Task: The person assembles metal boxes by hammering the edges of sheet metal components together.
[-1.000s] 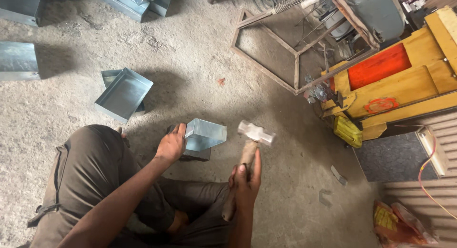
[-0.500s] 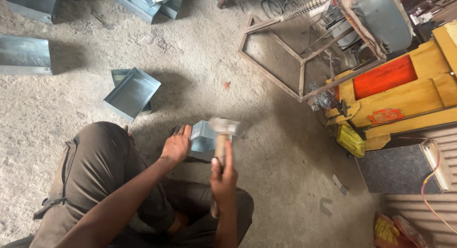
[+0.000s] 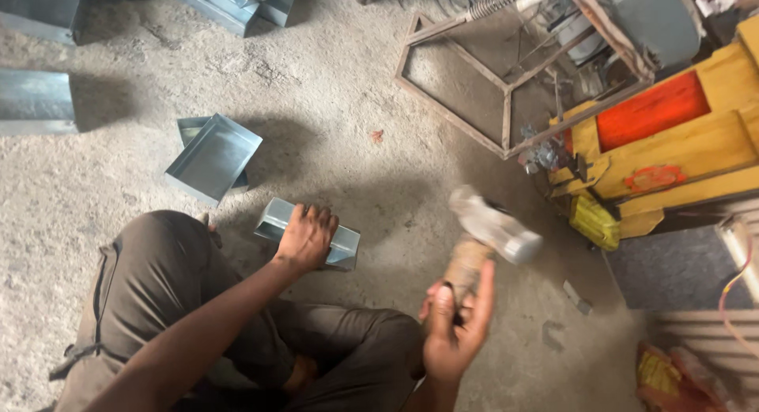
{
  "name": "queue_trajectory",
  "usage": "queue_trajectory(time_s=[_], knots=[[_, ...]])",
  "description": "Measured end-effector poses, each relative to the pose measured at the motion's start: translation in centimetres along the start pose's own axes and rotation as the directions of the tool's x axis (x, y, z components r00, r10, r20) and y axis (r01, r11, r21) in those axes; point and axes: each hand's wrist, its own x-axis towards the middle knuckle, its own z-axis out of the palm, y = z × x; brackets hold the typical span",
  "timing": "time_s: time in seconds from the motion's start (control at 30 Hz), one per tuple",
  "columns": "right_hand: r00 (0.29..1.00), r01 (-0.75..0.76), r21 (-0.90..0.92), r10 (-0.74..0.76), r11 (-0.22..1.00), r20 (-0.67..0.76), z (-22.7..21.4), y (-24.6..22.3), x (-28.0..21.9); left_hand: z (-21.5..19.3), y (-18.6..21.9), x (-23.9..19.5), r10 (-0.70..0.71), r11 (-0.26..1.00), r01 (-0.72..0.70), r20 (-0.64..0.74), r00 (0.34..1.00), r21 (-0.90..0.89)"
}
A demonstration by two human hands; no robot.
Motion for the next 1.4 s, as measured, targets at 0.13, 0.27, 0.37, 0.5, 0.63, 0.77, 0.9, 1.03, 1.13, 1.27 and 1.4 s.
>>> queue_trajectory(time_s=[0.13, 0.27, 0.37, 0.5, 0.63, 0.77, 0.9, 1.03, 1.13, 1.27, 1.4], knots=[[0.983, 0.088, 0.061, -0.076, 0.994, -0.168, 1.3, 3.1, -0.1, 0.3, 0.7, 0.2, -0.018, 0.999, 0.018, 0.019, 1.000, -0.032], [0.998, -0.035, -0.393, 0.050, 0.919, 0.027, 3.6, 8.4, -2.4, 0.9, 0.7, 0.9, -0.038, 0.999, 0.037, 0.062, 0.997, 0.008], [0.787, -0.294, -0.689, 0.577, 0.662, 0.218, 3.6, 10.3, -3.3, 0.7, 0.7, 0.4, -0.052, 0.998, 0.053, 0.029, 0.998, -0.019], [0.775, -0.538, -0.359, 0.615, 0.763, 0.146, 0.7, 9.2, -1.8, 0.7, 0.8, 0.5, -0.036, 0.999, 0.036, 0.022, 0.999, 0.005], [0.870, -0.457, -0.156, 0.476, 0.876, 0.129, -0.2, 6.7, -2.3, 1.1, 0.9, 0.6, -0.064, 0.998, 0.064, 0.005, 0.998, -0.013], [0.911, -0.400, 0.041, 0.393, 0.915, 0.122, 0.7, 7.1, -4.3, 1.2, 0.9, 0.7, -0.062, 0.998, 0.062, -0.020, 0.998, -0.001], [0.830, -0.484, -0.170, 0.512, 0.858, 0.222, 3.2, 9.7, -5.0, 1.2, 1.1, 0.5, -0.061, 0.998, 0.061, -0.006, 0.998, -0.015], [0.847, -0.501, 0.017, 0.487, 0.865, 0.213, 3.3, 10.5, -5.0, 1.5, 0.7, 0.7, -0.056, 0.998, 0.056, -0.055, 0.997, -0.011], [0.883, -0.463, 0.172, 0.436, 0.870, 0.174, 2.5, 10.1, -6.3, 1.9, 1.0, 0.4, -0.054, 0.998, 0.054, -0.016, 0.998, -0.016], [0.884, -0.409, -0.040, 0.407, 0.912, 0.230, 3.7, 10.8, -6.1, 2.3, 0.9, 0.6, -0.071, 0.997, 0.071, -0.066, 0.995, -0.003], [0.817, -0.518, -0.174, 0.544, 0.838, 0.190, 3.8, 9.5, -5.0, 2.1, 0.7, 1.2, -0.075, 0.997, 0.076, -0.053, 0.996, 0.005]])
